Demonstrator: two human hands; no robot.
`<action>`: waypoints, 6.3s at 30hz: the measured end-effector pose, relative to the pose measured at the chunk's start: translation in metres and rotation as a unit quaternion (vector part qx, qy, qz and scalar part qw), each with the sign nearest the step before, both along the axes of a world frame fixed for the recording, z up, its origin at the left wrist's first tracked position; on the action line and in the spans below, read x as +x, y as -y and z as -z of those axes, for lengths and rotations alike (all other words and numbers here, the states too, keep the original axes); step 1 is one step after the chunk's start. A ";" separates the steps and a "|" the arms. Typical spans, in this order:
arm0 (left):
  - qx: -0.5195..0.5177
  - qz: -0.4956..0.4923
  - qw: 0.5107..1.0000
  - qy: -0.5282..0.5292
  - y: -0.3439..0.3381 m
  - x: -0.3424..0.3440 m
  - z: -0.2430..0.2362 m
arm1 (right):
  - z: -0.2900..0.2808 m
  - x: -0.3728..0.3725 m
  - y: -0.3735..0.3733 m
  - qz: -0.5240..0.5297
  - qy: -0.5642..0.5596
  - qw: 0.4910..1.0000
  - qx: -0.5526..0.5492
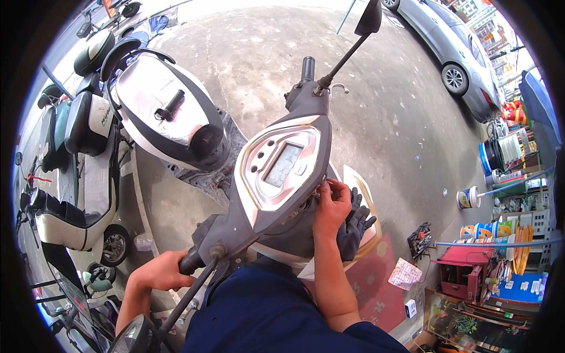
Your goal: The person repairs a white scooter in a workshop. They use a screwdriver to adjust the handlebar area, remove gloves, insert a key into the ignition, and use a power drill to remove screws from the seat. They then lift the seat to access the internal wiring.
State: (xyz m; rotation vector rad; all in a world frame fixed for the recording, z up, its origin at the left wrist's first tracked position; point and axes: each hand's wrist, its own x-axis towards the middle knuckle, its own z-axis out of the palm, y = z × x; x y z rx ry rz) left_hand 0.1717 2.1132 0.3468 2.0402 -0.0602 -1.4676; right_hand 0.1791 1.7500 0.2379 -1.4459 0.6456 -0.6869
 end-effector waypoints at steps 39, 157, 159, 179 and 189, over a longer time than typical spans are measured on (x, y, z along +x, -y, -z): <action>-0.005 -0.004 1.000 0.000 0.001 0.000 -0.001 | -0.001 -0.004 0.004 0.012 0.012 1.000 -0.004; -0.011 -0.011 1.000 -0.002 0.005 0.001 -0.007 | -0.005 -0.006 0.005 0.000 -0.020 1.000 -0.010; -0.014 -0.004 1.000 0.003 0.003 0.001 -0.004 | -0.006 -0.005 0.004 -0.001 -0.021 1.000 -0.003; -0.037 -0.008 0.999 -0.027 0.008 0.012 -0.009 | -0.019 -0.006 0.004 -0.023 -0.032 0.999 0.008; 0.002 -0.022 1.000 -0.005 0.008 0.003 -0.004 | -0.008 -0.008 0.007 -0.023 0.006 0.999 0.049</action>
